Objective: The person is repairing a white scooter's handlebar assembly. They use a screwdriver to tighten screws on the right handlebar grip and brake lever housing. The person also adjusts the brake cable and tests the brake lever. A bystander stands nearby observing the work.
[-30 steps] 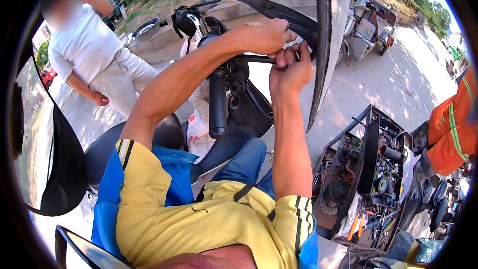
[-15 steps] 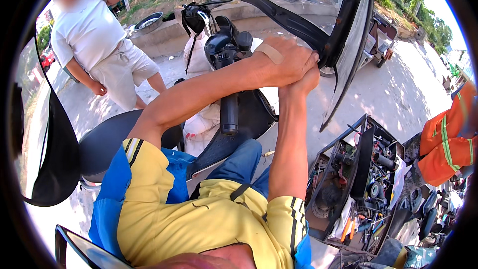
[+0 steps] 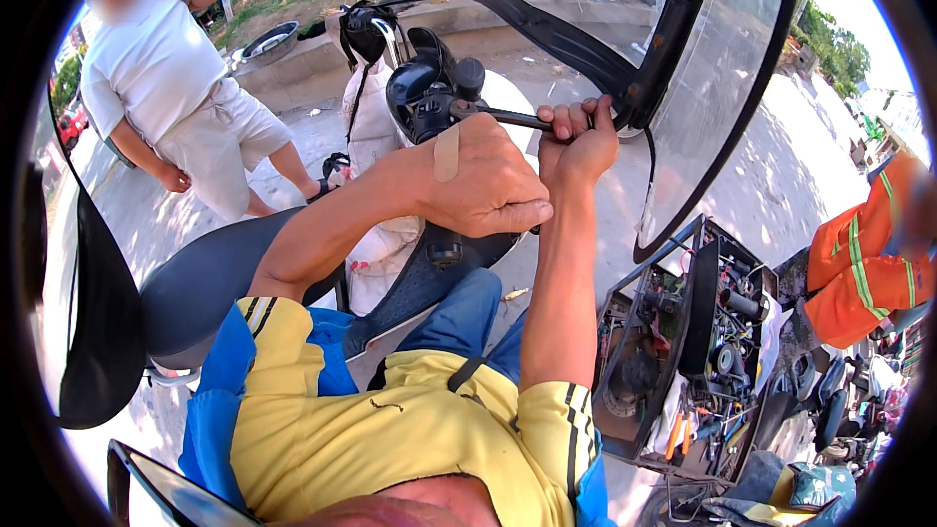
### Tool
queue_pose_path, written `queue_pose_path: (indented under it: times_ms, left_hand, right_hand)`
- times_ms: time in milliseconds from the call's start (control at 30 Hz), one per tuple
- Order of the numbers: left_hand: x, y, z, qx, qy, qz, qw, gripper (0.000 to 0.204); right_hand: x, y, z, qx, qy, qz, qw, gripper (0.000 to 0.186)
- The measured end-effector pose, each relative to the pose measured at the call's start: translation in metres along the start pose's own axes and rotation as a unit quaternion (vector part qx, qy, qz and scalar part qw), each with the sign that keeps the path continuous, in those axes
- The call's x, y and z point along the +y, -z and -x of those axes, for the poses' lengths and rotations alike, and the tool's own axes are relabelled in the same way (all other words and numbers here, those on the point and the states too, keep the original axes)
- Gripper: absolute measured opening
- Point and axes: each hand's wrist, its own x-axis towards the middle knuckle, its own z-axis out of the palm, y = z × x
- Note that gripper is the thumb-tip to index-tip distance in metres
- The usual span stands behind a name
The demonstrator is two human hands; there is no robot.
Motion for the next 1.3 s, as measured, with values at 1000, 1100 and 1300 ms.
queue_pose_path:
  times_ms: [1000, 1100, 1300]
  left_hand:
    - [-0.011, -0.028, -0.024, 0.109, 0.037, -0.115, 0.987, 0.046]
    - [-0.008, -0.021, -0.019, 0.057, 0.031, -0.089, 0.994, 0.047]
    - [-0.006, -0.002, -0.007, -0.019, 0.014, 0.001, 1.000, 0.048]
  right_hand:
    - [0.002, 0.008, -0.004, -0.009, -0.010, 0.020, 1.000, 0.032]
    - [0.002, 0.002, 0.001, -0.007, -0.001, 0.027, 1.000, 0.031]
    - [0.002, 0.004, 0.000, -0.027, 0.001, 0.018, 0.999, 0.030]
